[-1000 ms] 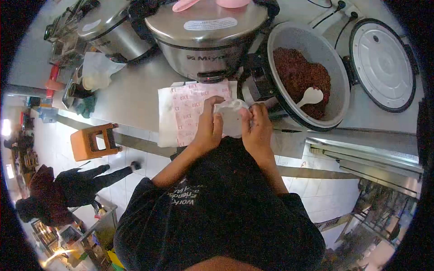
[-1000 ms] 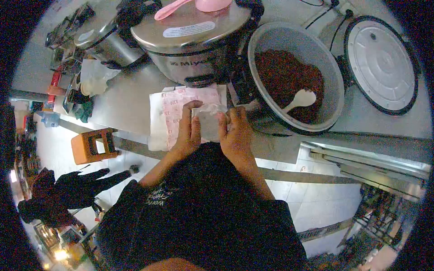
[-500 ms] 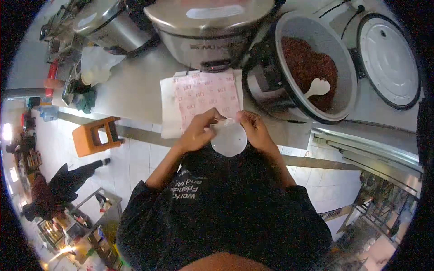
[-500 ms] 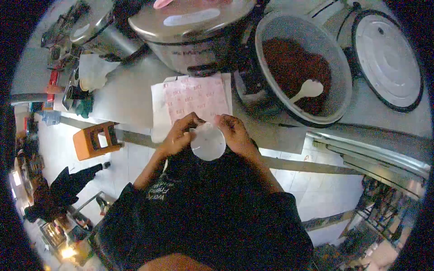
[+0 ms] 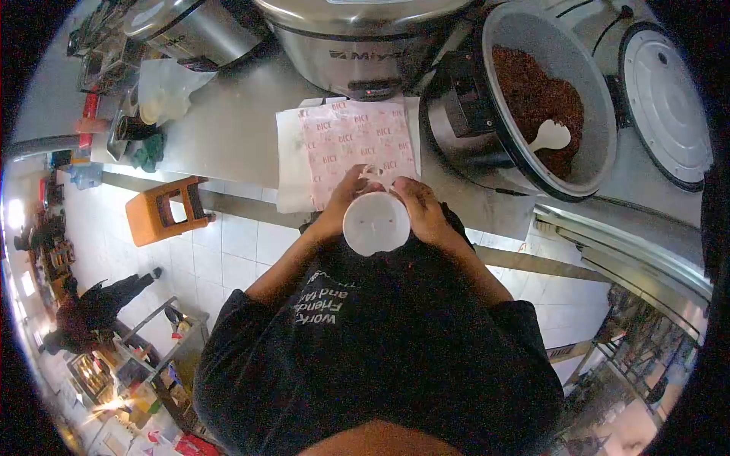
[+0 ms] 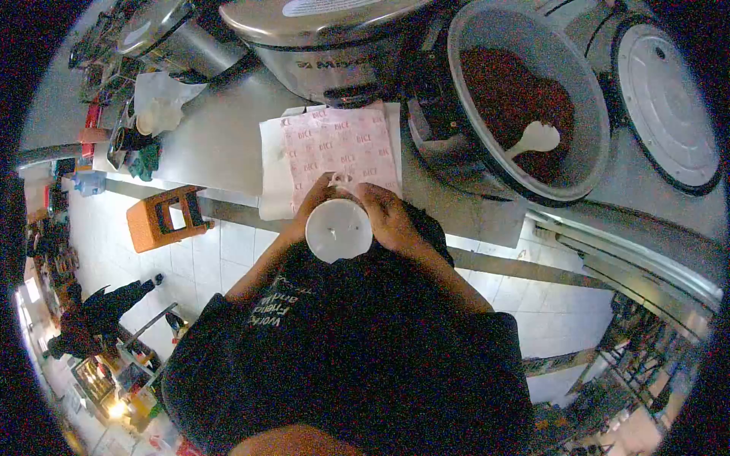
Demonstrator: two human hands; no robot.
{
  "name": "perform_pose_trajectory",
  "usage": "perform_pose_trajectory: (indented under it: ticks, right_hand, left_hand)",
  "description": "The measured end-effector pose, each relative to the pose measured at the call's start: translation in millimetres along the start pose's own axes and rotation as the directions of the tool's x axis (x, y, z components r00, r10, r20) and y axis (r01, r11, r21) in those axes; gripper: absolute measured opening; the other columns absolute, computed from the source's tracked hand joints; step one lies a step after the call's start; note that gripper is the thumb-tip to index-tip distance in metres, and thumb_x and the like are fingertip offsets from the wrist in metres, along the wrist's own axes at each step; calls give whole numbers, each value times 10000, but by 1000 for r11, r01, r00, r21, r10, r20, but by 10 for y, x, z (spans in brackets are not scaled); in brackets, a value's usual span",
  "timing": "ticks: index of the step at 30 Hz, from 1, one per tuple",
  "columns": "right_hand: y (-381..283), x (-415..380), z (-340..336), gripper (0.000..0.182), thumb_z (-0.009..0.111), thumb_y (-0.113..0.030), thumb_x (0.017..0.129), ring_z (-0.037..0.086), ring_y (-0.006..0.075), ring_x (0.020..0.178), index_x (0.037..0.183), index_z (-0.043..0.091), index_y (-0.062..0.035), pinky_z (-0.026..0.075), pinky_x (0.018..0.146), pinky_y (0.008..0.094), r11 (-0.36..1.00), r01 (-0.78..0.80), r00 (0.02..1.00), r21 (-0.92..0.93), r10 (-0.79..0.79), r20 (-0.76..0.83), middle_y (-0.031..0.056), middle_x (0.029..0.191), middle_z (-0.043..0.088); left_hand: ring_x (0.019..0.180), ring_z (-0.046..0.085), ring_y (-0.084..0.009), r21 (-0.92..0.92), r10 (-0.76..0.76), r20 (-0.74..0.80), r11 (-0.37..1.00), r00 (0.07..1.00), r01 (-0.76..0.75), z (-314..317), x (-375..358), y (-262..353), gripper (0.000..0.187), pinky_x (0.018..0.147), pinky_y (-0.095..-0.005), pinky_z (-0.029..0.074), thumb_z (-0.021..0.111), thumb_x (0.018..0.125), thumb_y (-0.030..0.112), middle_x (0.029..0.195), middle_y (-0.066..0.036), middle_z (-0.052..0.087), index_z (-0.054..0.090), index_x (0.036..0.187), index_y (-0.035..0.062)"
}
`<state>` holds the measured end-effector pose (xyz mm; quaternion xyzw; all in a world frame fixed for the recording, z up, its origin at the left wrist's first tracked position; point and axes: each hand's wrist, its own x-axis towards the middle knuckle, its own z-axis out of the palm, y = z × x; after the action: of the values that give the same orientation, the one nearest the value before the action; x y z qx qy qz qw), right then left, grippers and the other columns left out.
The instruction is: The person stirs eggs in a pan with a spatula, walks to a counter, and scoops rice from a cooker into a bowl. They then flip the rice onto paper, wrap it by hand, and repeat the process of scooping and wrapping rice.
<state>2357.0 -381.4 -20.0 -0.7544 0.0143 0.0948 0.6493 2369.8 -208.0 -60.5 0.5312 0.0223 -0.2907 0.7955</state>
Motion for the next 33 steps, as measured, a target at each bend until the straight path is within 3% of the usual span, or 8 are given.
perform_pose_trajectory:
  ticks: [6,9,11,15,19,27,29,33]
  right_hand:
    - [-116,86,10,210,446,-207,967,560,185,776,961,530,-14,452,749,326,989,10,999,-150,-2,53,119,822,564]
    - [-30,97,41,257,478,-277,942,561,203,812,958,559,-34,451,781,373,958,263,927,-118,-284,-244,131,938,573]
    - [-55,114,-67,282,499,-325,923,580,244,776,956,567,-54,449,789,405,706,575,652,-414,-701,-290,147,981,578]
    - [-199,67,-295,359,624,-484,812,617,187,840,866,608,-130,410,885,456,239,872,449,-428,-739,502,24,922,624]
    - [-217,136,-317,319,748,-440,705,613,145,768,770,609,-160,454,850,351,38,820,368,-571,-799,476,-20,848,624]
    - [-220,233,-430,199,670,-266,809,593,235,796,856,615,-81,479,769,380,239,733,604,-636,-660,447,68,845,604]
    - [-491,194,-233,260,656,-249,806,572,310,850,949,583,-44,453,829,416,929,101,974,-357,-18,227,132,895,579]
    - [-1175,72,-760,322,660,-262,771,553,350,854,944,539,-19,422,811,464,519,690,719,-504,-570,397,180,881,538]
  left_hand:
    - [1061,556,-171,-26,0,51,1000,999,1,-163,-309,96,442,914,-291,434,343,984,316,1143,-117,585,443,1286,11]
    - [1127,527,-218,-121,-149,-161,984,976,130,168,-452,280,568,980,-329,398,253,982,426,1204,-134,560,459,1276,-15]
    - [1126,517,-238,-230,-229,-178,955,957,185,145,-375,194,585,993,-345,379,251,972,445,1223,-127,542,449,1282,-9]
    - [1075,545,-226,32,-48,-124,998,991,52,-72,41,4,512,932,-348,428,306,966,424,1171,-108,569,484,1241,30]
    - [982,586,-222,-577,-332,6,769,943,274,307,133,267,436,822,-342,488,356,954,399,1100,-96,600,535,1177,68]
    - [1036,557,-273,-469,-190,-57,872,980,142,332,227,375,635,839,-380,484,319,911,561,1197,-148,540,441,1277,57]
    - [1070,539,-288,-214,-55,-280,977,958,-7,361,366,275,648,871,-397,467,262,924,562,1200,-156,537,441,1277,49]
    - [1096,531,-288,-473,-62,-244,879,968,-63,258,268,616,613,924,-426,431,261,940,530,1195,-128,546,453,1270,51]
